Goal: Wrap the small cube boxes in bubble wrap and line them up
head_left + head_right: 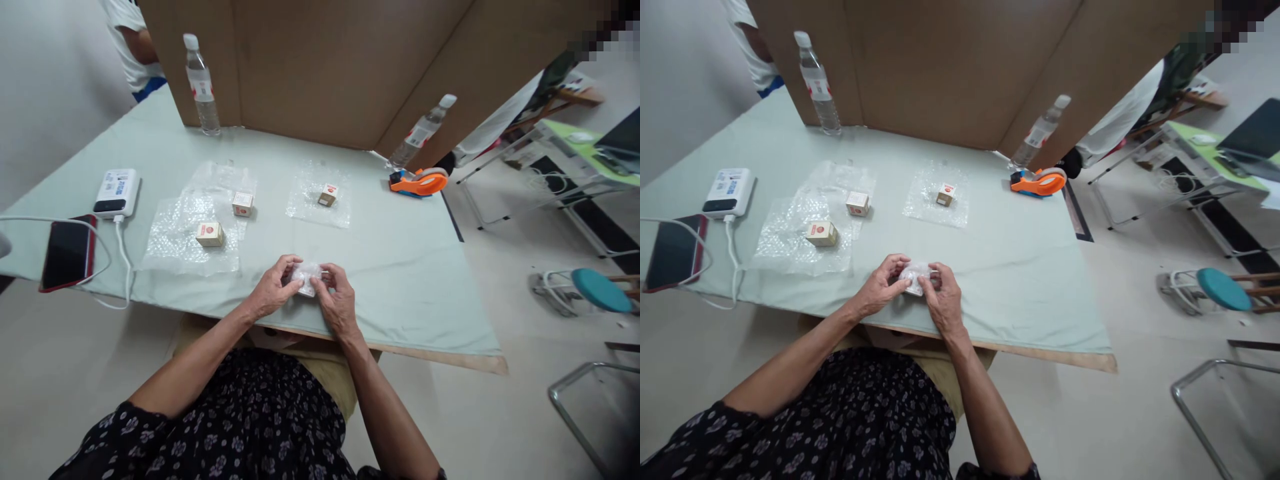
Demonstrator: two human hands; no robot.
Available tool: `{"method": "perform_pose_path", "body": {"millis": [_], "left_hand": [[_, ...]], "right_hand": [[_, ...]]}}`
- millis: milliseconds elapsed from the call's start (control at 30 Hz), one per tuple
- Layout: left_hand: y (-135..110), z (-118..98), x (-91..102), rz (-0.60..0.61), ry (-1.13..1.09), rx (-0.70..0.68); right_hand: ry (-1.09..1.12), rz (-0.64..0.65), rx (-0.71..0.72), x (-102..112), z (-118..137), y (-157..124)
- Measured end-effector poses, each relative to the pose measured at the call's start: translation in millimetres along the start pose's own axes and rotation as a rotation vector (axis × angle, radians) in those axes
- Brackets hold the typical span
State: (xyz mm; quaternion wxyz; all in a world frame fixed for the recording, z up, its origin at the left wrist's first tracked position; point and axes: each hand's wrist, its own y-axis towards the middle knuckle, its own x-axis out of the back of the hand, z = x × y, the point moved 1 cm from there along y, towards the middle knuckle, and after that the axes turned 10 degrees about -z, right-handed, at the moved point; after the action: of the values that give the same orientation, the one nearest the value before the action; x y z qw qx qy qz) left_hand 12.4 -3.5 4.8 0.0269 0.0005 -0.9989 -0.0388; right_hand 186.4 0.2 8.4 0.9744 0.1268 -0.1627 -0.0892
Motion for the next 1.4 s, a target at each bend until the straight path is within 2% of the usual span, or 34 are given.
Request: {"method": "perform_pose_path", "body": {"millis": [133,367,567,767,933,1133,1267,1400], "left_hand": [[1.6,-6.3,2.8,0.056,0.118,-0.041],[8.3,-14.5,5.6,0.12,0.196,-0.055],[8.7,-13.1,0.7,0.07,0.147,0.019],[7.4,-4.7,-5.3,0.006,0.002,0.103],[7.9,-5.5,-6.1,0.043,-0.079,0.164],[8.7,-10.8,-5.8,0.055,-0.121,0.182],[9.8,-8.2,-7.4,0.033,-0.104,0.161],[10.3,-3.5,-10.7,-0.027,-0.05,0.122]], "right_hand": [[-0.081,0.104,0.108,3.8,3.1,2.1],[-0.08,0.194,0.048,6.3,-1.4,15.2],[0.027,0.19,-0.068,0.5,0.8,17.2],[0.194,0.034,-0.214,-9.6,-0.6,6.1],[0.183,0.076,-0.224,-9.5,-0.1,11.2],[0.041,0.103,-0.121,-7.6,14.2,26.6],[-0.008,0.028,0.013,-9.4,21.2,25.4],[-0.056,-0.06,0.126,-9.9,22.0,10.5]]}}
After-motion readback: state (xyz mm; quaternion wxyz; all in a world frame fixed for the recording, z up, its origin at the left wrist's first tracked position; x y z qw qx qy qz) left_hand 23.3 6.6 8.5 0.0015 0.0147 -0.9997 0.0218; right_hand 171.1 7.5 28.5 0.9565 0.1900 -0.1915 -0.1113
